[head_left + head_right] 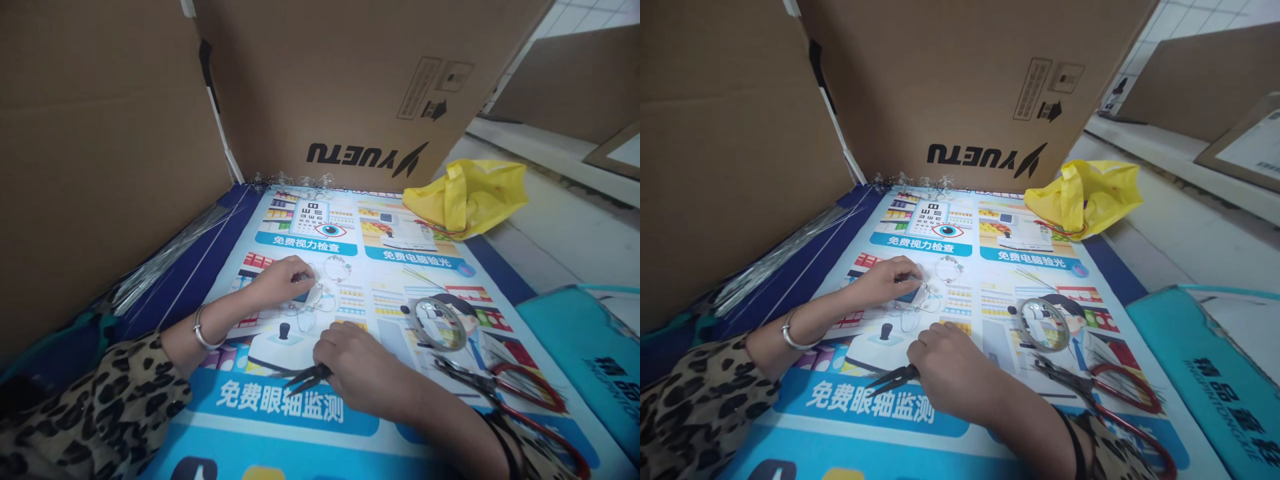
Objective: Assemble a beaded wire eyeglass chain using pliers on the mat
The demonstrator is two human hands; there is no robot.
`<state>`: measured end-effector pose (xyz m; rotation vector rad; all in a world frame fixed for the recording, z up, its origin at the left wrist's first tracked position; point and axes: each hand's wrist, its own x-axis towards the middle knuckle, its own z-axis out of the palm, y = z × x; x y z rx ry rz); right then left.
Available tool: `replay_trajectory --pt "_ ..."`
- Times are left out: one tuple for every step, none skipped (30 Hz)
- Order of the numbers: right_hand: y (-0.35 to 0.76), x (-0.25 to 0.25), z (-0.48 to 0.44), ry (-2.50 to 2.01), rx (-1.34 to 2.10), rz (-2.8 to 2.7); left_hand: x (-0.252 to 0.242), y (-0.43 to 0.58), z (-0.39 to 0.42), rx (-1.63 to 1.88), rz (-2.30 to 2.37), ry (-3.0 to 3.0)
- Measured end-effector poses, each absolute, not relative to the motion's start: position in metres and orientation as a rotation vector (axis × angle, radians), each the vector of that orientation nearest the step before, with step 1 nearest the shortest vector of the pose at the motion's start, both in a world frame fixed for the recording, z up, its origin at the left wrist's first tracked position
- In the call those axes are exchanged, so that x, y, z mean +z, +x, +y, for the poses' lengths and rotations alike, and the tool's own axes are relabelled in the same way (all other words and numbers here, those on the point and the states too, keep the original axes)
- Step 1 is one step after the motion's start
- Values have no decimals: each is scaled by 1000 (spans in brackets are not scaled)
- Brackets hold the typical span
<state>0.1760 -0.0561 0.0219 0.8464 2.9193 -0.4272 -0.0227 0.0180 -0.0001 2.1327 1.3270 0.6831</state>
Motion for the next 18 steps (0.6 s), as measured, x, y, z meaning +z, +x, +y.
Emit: replay_trajectory --pt "176 21 -56 833 -407 2921 0 -24 18 679 1326 2105" --pt "176 21 -56 813 -383 2921 1 -25 19 669 1328 2068" --pt "176 21 -56 791 -360 2922 2 -26 19 657 1333 2028" --pt "176 21 -56 768 -344 2920 2 -27 20 643 1333 1994" --pt "176 21 -56 745 -338 2919 2 -28 20 631 1329 1973" --pt "177 22 -56 725 -343 2918 2 -29 21 619 1320 1969" --pt "177 22 -56 710 -355 2916 2 -30 22 608 1311 1980" --pt "177 23 -57 706 -372 2913 2 -30 22 602 1305 2000" --pt "177 24 -57 710 -393 2911 1 -31 23 602 1300 2029" --pt "177 24 -57 719 -415 2909 0 -31 24 608 1292 2065" --pt "177 25 -57 729 -433 2908 -1 -30 24 620 1279 2109" --pt "177 25 -58 738 -449 2906 -1 -30 24 632 1258 2155" --pt "177 25 -58 743 -462 2907 -2 -30 25 639 1231 2199" --pt "177 24 -58 746 -473 2911 -3 -30 25 639 1201 2237" --pt "177 24 -57 748 -488 2914 -3 -30 25 636 1177 2264" --pt "177 24 -57 750 -512 2915 -4 -30 24 635 1163 2279" --pt "177 25 -56 760 -546 2916 -4 -30 24 639 1159 2284" --pt "177 25 -56 773 -588 2916 -4 -30 23 646 1164 2282"
